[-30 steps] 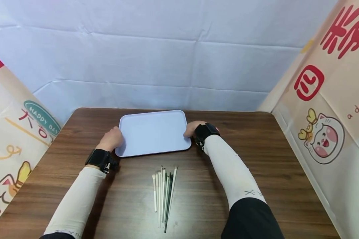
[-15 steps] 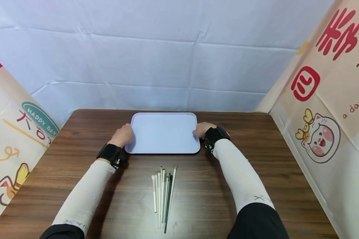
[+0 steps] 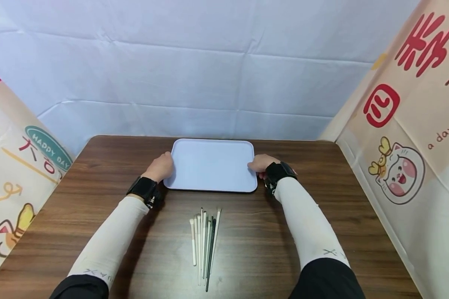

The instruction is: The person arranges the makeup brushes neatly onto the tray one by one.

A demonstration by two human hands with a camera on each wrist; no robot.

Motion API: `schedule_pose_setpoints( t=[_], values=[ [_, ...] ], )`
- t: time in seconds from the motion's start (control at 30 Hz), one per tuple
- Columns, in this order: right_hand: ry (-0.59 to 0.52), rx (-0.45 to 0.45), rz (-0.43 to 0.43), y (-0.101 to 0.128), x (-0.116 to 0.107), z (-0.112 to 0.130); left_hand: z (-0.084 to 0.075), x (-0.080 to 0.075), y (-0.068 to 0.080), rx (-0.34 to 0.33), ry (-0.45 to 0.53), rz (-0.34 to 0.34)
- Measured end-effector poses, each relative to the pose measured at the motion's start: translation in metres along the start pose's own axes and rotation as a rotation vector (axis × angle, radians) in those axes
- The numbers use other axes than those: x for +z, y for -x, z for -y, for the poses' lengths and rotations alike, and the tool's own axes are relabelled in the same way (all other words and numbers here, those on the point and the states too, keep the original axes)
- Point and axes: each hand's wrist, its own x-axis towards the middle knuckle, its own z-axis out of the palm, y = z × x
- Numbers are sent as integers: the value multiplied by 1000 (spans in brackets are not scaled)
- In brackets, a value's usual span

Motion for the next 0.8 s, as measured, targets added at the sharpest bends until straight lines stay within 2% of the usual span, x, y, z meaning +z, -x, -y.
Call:
schedule_pose_setpoints(
  t=[0.2, 0.33, 0.47, 0.67, 0.8],
  values=[
    [4, -42, 4, -2, 0, -9, 1, -2, -4, 19, -10, 41],
    [-66, -36, 24, -1, -1, -13, 2, -4, -6, 40, 3, 54],
    [-113, -23, 35, -1, 0, -13, 4, -6, -5, 48, 18, 35],
    [-145, 0, 45, -1, 3, -10, 8, -11, 8, 75, 18, 23],
    [-150, 10, 52, 0, 5, -10, 8, -16, 23, 58, 10, 42]
  ],
)
